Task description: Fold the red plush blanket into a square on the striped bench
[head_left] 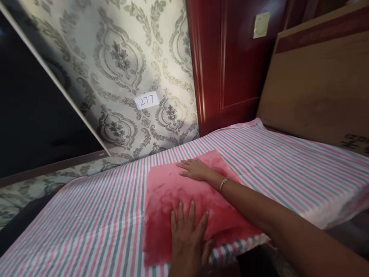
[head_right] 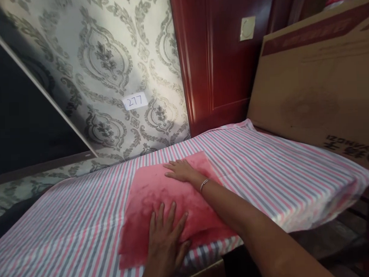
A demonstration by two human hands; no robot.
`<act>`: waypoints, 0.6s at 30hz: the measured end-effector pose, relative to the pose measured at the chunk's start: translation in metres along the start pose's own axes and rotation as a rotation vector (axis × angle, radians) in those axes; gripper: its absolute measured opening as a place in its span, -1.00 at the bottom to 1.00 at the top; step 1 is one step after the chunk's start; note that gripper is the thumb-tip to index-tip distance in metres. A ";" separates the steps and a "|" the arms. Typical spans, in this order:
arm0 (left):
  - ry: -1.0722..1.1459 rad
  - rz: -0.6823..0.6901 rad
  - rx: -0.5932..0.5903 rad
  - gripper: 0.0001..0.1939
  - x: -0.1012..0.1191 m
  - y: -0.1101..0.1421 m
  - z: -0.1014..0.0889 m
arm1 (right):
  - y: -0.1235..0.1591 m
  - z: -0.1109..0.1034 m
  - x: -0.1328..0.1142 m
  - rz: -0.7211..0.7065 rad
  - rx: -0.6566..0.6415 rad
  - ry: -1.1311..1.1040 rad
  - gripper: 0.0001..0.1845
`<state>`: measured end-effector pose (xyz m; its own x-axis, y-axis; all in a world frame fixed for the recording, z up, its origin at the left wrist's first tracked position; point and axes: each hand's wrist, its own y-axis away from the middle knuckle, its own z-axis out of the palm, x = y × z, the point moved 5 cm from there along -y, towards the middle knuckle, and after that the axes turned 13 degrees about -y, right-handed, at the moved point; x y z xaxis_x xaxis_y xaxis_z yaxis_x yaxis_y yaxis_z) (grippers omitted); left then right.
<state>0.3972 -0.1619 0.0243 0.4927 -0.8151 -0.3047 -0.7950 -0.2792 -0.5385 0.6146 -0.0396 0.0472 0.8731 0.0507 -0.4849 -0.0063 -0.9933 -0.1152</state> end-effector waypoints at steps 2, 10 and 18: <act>-0.015 0.008 0.008 -0.26 0.000 -0.001 -0.001 | -0.001 -0.002 -0.003 0.008 0.006 0.000 -0.34; -0.024 0.018 -0.008 -0.32 -0.004 -0.004 -0.005 | 0.034 -0.042 -0.012 0.005 0.095 0.071 -0.38; 0.165 0.103 -0.067 -0.24 0.065 -0.045 -0.022 | 0.078 -0.060 0.021 0.102 0.073 0.177 -0.38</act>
<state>0.4570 -0.2138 0.0458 0.3470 -0.9118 -0.2197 -0.8629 -0.2186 -0.4556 0.6611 -0.1223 0.0799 0.9380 -0.0753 -0.3383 -0.1290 -0.9818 -0.1391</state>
